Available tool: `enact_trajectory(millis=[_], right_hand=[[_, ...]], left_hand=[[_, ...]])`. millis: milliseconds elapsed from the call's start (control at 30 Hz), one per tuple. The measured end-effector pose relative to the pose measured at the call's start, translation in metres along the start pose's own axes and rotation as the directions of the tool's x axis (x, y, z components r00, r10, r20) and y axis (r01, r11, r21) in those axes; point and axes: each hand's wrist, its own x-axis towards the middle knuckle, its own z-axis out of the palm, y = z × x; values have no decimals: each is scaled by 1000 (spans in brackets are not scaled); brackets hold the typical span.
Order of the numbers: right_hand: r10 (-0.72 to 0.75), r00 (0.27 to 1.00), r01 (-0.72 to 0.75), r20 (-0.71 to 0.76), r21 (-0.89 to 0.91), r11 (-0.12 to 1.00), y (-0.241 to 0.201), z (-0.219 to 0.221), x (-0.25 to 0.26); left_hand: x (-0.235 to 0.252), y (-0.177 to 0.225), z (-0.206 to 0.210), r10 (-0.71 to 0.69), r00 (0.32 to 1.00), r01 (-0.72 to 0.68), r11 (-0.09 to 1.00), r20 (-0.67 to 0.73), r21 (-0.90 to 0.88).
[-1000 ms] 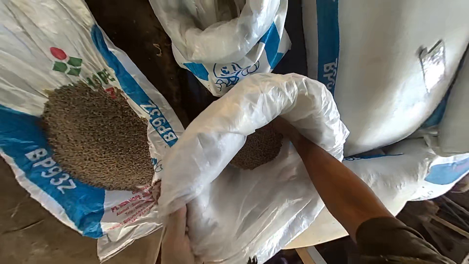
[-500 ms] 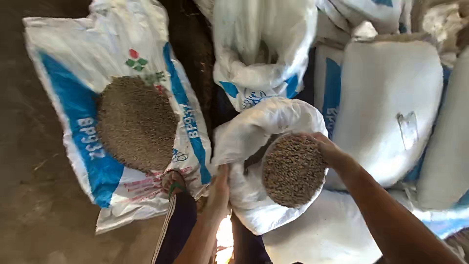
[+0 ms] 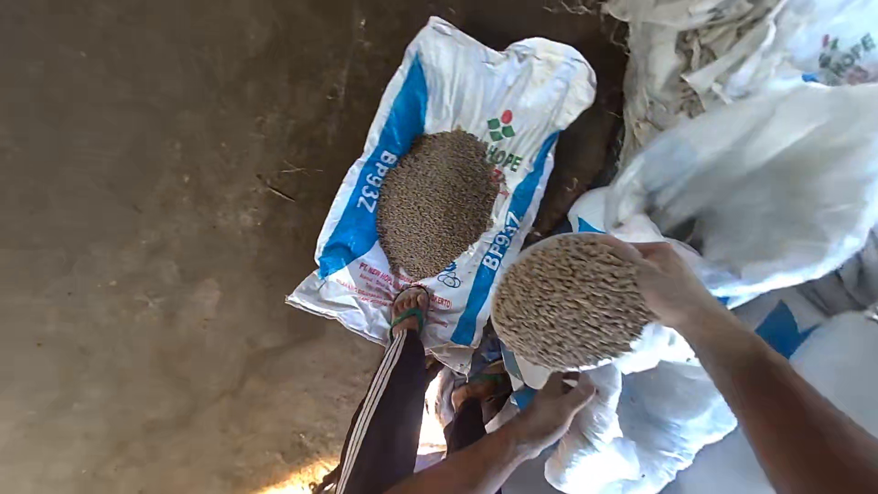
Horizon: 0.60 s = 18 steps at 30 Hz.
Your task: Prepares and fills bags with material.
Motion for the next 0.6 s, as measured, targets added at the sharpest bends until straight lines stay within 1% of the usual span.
enact_trajectory(millis=[33,133,200,267,333,400,500,567,600], right_hand=[[-11,1000,12,29,-49,999,-11,22,19],[21,994,-3,105,-170,985,-32,92,77],[7,991,30,134,-270,962,-41,137,111],[-39,989,91,142,-376,922,-47,177,138],[-73,989,125,126,-475,871,-51,205,159],[-185,980,194,76,-578,793,-55,220,176],[-346,938,258,-12,-641,722,-61,229,189],[-434,899,288,-65,-659,694,-63,226,196],[-454,886,285,-96,-659,696,-64,220,198]], left_hand=[[3,-6,-7,-20,1000,21,998,19,-53],[5,-5,-30,-68,997,71,994,38,-86],[2,-3,-44,-93,996,92,990,-11,-106],[-1,0,-58,-129,988,114,981,-88,-157],[-5,5,-73,-168,973,132,968,-158,-215],[-6,5,-86,-200,957,140,953,-213,-268],[-8,2,-100,-223,942,132,932,-249,-337],[-12,2,-110,-223,929,112,929,-294,-353],[-14,3,-116,-214,919,98,937,-330,-335]])
